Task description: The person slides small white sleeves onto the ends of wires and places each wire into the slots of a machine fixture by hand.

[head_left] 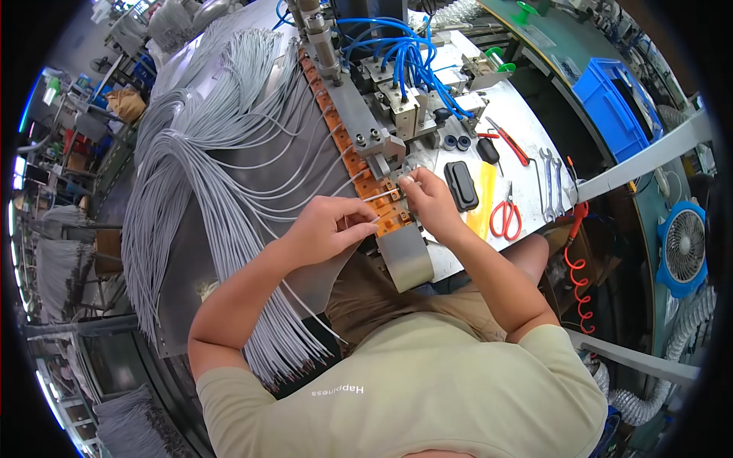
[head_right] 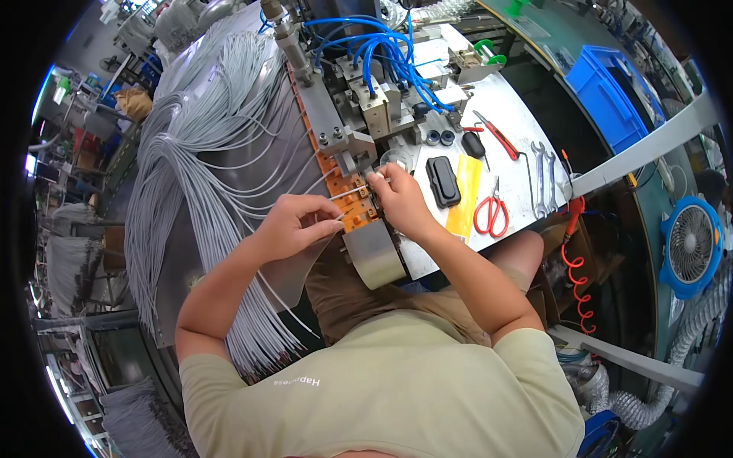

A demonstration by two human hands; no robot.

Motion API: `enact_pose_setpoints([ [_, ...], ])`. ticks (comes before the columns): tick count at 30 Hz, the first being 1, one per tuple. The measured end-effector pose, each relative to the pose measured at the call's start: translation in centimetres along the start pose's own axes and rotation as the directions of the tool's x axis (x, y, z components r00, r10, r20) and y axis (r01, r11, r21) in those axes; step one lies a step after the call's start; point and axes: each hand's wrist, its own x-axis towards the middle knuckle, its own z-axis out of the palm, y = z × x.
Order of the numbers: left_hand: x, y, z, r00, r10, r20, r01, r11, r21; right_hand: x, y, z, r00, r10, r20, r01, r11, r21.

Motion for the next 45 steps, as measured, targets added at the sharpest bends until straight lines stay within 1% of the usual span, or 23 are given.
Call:
enact_pose_setpoints([
  [3, -0.1, 0.5, 0.1, 0.999, 0.012, -0.034, -0.014, 0.998, -0.057, -0.5, -0.2, -0.1, 0.992, -0.082, -0.092, 0.070, 0.989, -0.127],
  [5, -0.3, 0.5, 0.2, 0.998, 0.014, -0.054, -0.019, 0.996, -0.088, -1.5, -1.1, 0.0, 0.987, -0.114, -0.115, 0.097, 0.985, -0.141],
  [7, -0.3, 0.4, 0.3, 0.997, -0.020, -0.069, 0.004, 0.975, -0.223, -3.0, -2.4, 0.1, 0.971, -0.177, -0.162, 0.150, 0.974, -0.168],
  [8, -0.3, 0.4, 0.4, 0.997, -0.037, -0.071, 0.015, 0.957, -0.290, -4.2, -2.7, 0.4, 0.971, -0.176, -0.165, 0.148, 0.975, -0.167],
  [10, -0.3, 0.4, 0.5, 0.997, -0.049, -0.057, 0.028, 0.945, -0.325, -6.3, -2.9, 1.4, 0.914, -0.405, -0.023, 0.372, 0.860, -0.350],
  [11, -0.3, 0.4, 0.4, 0.997, -0.062, -0.049, 0.040, 0.932, -0.360, -6.3, -2.8, 1.7, 0.914, -0.405, -0.028, 0.370, 0.861, -0.350],
  [13, -0.2, 0.4, 0.5, 0.996, -0.076, -0.042, 0.053, 0.919, -0.392, -6.2, -2.3, 2.3, 0.823, -0.563, 0.073, 0.524, 0.704, -0.479],
  [14, -0.2, 0.3, 0.5, 0.997, -0.048, -0.054, 0.028, 0.949, -0.315, -6.2, -2.2, 2.4, 0.766, -0.628, 0.135, 0.591, 0.608, -0.530],
  [16, -0.2, 0.2, 0.5, 0.997, 0.008, -0.076, -0.020, 0.988, -0.156, -6.0, -2.3, 2.6, 0.760, -0.633, 0.148, 0.599, 0.594, -0.537],
  [21, -0.3, 0.4, 0.7, 0.994, -0.013, -0.108, -0.007, 0.983, -0.182, -6.0, -2.8, 2.7, 0.752, -0.636, 0.174, 0.604, 0.559, -0.568],
  [25, -0.4, 0.3, 0.6, 0.991, 0.037, -0.130, -0.059, 0.984, -0.170, -5.8, -2.7, 2.9, 0.737, -0.652, 0.178, 0.616, 0.541, -0.572],
  [27, -0.4, 0.5, 0.5, 0.990, 0.055, -0.126, -0.068, 0.992, -0.105, -5.8, -2.8, 2.9, 0.730, -0.660, 0.180, 0.624, 0.534, -0.570],
  [28, -0.4, 0.6, 0.4, 0.990, 0.063, -0.125, -0.072, 0.995, -0.073, -5.8, -2.9, 2.9, 0.760, -0.626, 0.177, 0.601, 0.572, -0.558],
  [30, -0.4, 0.4, 0.6, 0.987, 0.055, -0.148, -0.069, 0.993, -0.093, -5.7, -3.0, 2.9, 0.814, -0.555, 0.173, 0.551, 0.642, -0.533],
  [33, -0.4, 0.3, 0.8, 0.981, 0.041, -0.190, -0.067, 0.989, -0.133, -5.8, -3.0, 3.0, 0.821, -0.546, 0.170, 0.542, 0.649, -0.534],
  [35, -0.4, 0.5, 0.8, 0.974, 0.074, -0.214, -0.088, 0.995, -0.055, -5.8, -3.2, 2.9, 0.823, -0.542, 0.167, 0.538, 0.652, -0.534],
  [37, -0.4, 0.6, 0.8, 0.970, 0.091, -0.224, -0.097, 0.995, -0.015, -5.8, -3.6, 2.8, 0.797, -0.573, 0.191, 0.569, 0.606, -0.556],
  [39, -0.3, 0.3, 0.9, 0.974, 0.130, -0.185, -0.138, 0.990, -0.030, -5.5, -3.6, 2.5, 0.783, -0.588, 0.203, 0.584, 0.582, -0.566],
  [41, -0.3, 0.3, 0.8, 0.975, 0.150, -0.165, -0.158, 0.987, -0.039, -4.7, -3.1, 2.0, 0.742, -0.615, 0.265, 0.653, 0.575, -0.493],
  [42, -0.3, 0.3, 0.7, 0.984, 0.102, -0.147, -0.122, 0.984, -0.130, -4.4, -2.9, 1.8, 0.719, -0.629, 0.294, 0.684, 0.570, -0.454],
  [43, -0.4, 0.3, 0.5, 0.991, 0.056, -0.125, -0.083, 0.972, -0.220, -4.2, -2.8, 1.6, 0.719, -0.629, 0.294, 0.685, 0.570, -0.454],
  [44, -0.4, 0.3, 0.4, 0.995, 0.013, -0.099, -0.043, 0.951, -0.305, -4.0, -2.8, 1.5, 0.699, -0.646, 0.307, 0.702, 0.536, -0.469],
  [45, -0.4, 0.3, 0.3, 0.995, 0.014, -0.100, -0.044, 0.952, -0.304, -3.9, -2.8, 1.4, 0.678, -0.661, 0.321, 0.718, 0.502, -0.483],
])
